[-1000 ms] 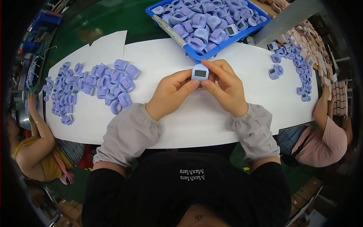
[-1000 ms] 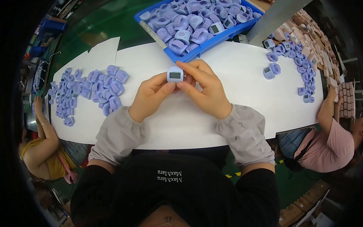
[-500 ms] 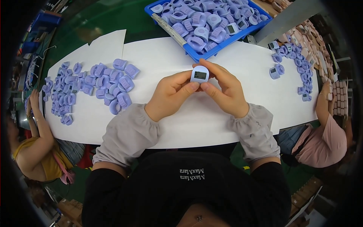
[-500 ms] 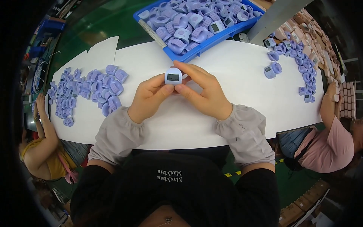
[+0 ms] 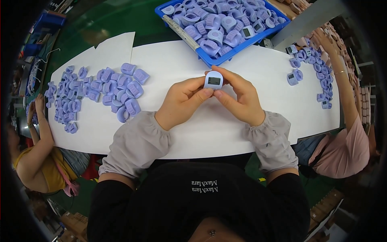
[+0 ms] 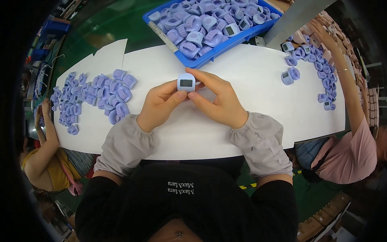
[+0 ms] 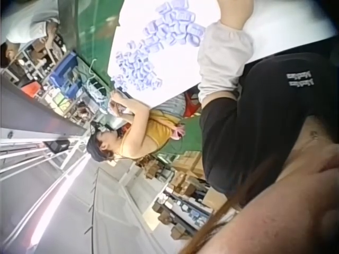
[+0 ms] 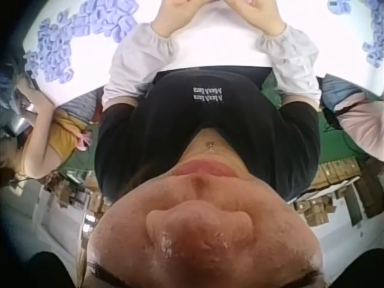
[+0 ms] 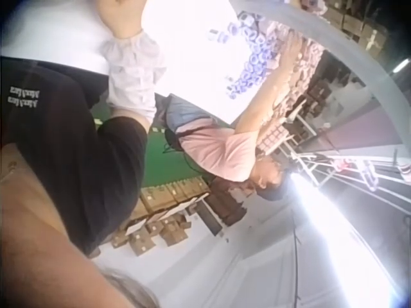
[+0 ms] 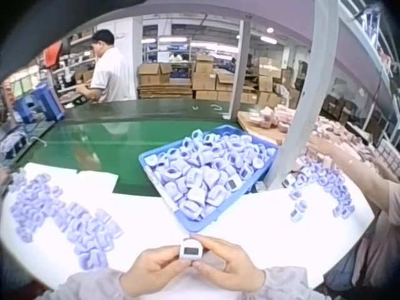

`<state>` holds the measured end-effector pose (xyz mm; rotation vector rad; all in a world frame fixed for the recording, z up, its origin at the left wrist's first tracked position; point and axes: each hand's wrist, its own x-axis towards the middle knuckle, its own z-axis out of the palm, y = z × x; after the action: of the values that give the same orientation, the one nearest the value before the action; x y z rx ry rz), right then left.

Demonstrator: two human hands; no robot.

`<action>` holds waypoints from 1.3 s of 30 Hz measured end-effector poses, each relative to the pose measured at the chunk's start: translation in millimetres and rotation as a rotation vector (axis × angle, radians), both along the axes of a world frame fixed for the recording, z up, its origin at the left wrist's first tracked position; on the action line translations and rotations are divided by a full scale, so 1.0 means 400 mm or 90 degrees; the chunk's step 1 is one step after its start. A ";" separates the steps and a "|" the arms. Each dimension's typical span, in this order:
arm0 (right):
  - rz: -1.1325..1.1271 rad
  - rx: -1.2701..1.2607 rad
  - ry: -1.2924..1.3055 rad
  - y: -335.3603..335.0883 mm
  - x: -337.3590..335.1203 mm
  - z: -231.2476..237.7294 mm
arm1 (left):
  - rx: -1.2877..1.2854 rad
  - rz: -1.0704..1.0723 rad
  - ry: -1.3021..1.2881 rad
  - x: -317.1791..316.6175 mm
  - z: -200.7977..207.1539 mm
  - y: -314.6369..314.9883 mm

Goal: The worker is inspecting small purple plastic electronic components and placing them into a blue storage bin while using a handheld digital counter.

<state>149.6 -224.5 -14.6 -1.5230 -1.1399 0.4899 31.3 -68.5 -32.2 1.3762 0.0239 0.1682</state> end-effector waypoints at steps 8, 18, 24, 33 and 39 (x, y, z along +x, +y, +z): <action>-0.025 0.002 -0.006 0.001 -0.001 -0.009 | -0.008 -0.001 -0.006 -0.003 0.002 -0.005; -0.006 -0.002 0.051 0.000 0.004 -0.018 | 0.011 -0.005 0.009 -0.004 -0.002 -0.003; -0.001 0.002 0.031 -0.002 0.006 -0.020 | 0.012 -0.012 0.005 -0.007 -0.001 -0.003; -0.008 0.021 0.002 0.009 -0.004 -0.026 | -0.007 -0.020 0.022 -0.004 -0.002 0.002; -0.032 0.017 -0.029 0.010 -0.004 -0.023 | 0.006 -0.029 0.015 -0.003 -0.007 0.001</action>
<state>148.1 -220.5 -23.7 -1.5429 -1.1362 0.4075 30.1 -68.2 -34.9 1.3868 0.0106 0.1140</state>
